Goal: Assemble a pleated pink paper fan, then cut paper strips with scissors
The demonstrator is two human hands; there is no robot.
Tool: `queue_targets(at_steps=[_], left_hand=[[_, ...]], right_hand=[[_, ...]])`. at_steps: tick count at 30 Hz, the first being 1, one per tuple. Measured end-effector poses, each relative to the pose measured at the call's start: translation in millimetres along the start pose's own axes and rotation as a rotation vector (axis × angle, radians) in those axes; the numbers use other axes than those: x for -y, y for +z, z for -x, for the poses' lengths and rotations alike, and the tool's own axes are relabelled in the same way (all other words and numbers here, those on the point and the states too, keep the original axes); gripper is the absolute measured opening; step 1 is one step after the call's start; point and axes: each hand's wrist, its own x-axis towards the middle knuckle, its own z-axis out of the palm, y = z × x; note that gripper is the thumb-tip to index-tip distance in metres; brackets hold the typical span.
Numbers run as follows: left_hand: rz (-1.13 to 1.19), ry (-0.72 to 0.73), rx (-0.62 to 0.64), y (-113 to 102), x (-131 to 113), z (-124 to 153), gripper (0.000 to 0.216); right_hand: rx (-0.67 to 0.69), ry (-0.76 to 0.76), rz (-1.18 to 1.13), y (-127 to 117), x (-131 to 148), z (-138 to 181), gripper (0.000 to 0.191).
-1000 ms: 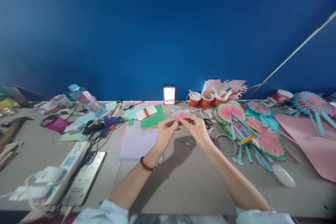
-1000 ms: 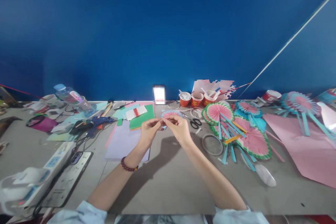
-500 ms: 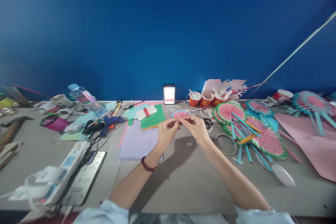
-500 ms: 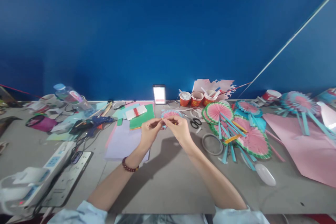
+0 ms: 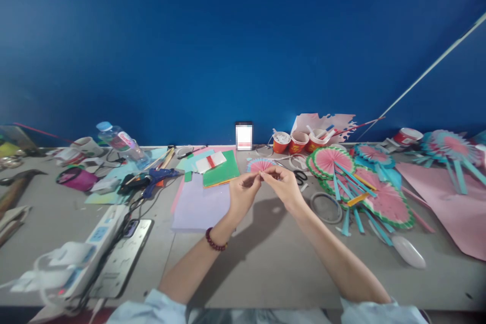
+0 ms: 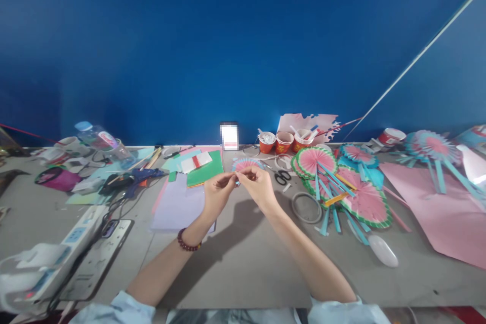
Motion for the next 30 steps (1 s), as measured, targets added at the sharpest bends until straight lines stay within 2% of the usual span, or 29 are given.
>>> queue_targets(at_steps=[16,24,30], left_hand=[[-0.096,0.081,-0.03,-1.9,-2.1,3.9,0.018],[-0.045,0.036,-0.067,-2.5,-0.4,1.5,0.028],[0.028,-0.004,-0.095,-5.7,-1.4,-5.3,0.028]], right_hand=[[-0.001,-0.056,0.075,-1.3,0.7,2.0,0.02],[-0.003,-0.074,0.094,0.2,5.3,5.7,0.017],[0.069,-0.083,0.114,0.6,8.0,7.1,0.023]])
